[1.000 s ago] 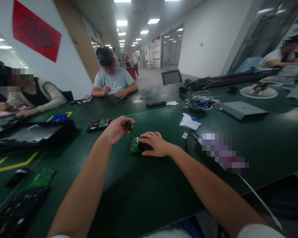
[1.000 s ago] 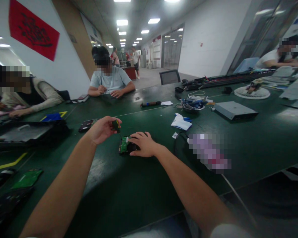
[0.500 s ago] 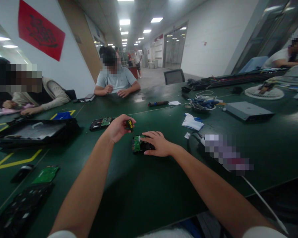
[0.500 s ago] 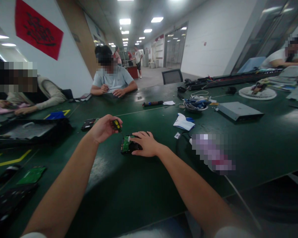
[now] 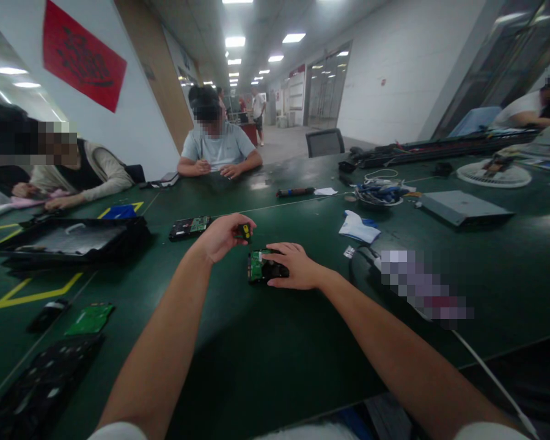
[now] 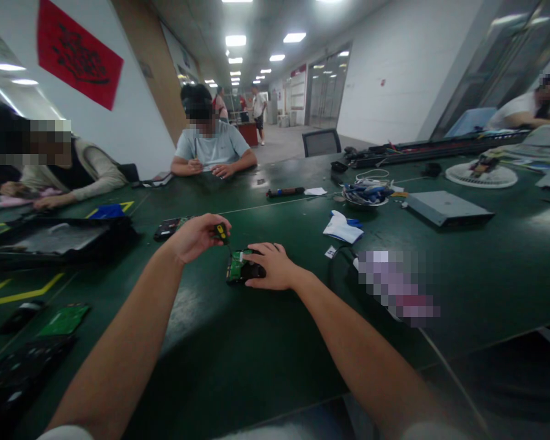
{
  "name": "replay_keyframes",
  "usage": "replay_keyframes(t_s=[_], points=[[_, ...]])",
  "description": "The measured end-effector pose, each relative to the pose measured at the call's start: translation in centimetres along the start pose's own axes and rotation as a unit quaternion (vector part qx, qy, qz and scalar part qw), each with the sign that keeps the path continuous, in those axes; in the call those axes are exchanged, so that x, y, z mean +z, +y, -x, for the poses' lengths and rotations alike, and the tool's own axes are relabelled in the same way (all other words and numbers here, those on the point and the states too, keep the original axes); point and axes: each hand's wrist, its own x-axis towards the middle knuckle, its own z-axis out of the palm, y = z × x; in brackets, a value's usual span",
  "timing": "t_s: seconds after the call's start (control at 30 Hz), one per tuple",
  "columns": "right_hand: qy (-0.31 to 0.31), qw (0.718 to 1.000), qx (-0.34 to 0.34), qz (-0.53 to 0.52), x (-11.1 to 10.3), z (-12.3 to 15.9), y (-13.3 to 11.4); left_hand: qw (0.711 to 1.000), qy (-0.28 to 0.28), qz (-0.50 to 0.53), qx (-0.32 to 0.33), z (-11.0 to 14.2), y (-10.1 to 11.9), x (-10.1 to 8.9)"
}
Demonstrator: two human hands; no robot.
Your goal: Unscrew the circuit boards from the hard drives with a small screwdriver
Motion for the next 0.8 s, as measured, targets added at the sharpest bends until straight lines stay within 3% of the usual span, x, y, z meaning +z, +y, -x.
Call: replay_keyframes(t_s=[0.17,0.5,0.8], points=[[0.009,1.0,0.023,-0.012,0.08,0.02,-0.07,0.999,-0.021,0.029,-0.039,0.18,0.03,0.25],[0.052,0.997,0.039,-0.04,-0.16,0.08,-0.54,1.0,-0.002,0.027,-0.013,-0.01,-0.17,0.2],[0.064,0.997,0.046,-0.026,0.31,-0.12,-0.64,0.995,-0.063,0.056,-0.05,0.32,-0.04,0.5]])
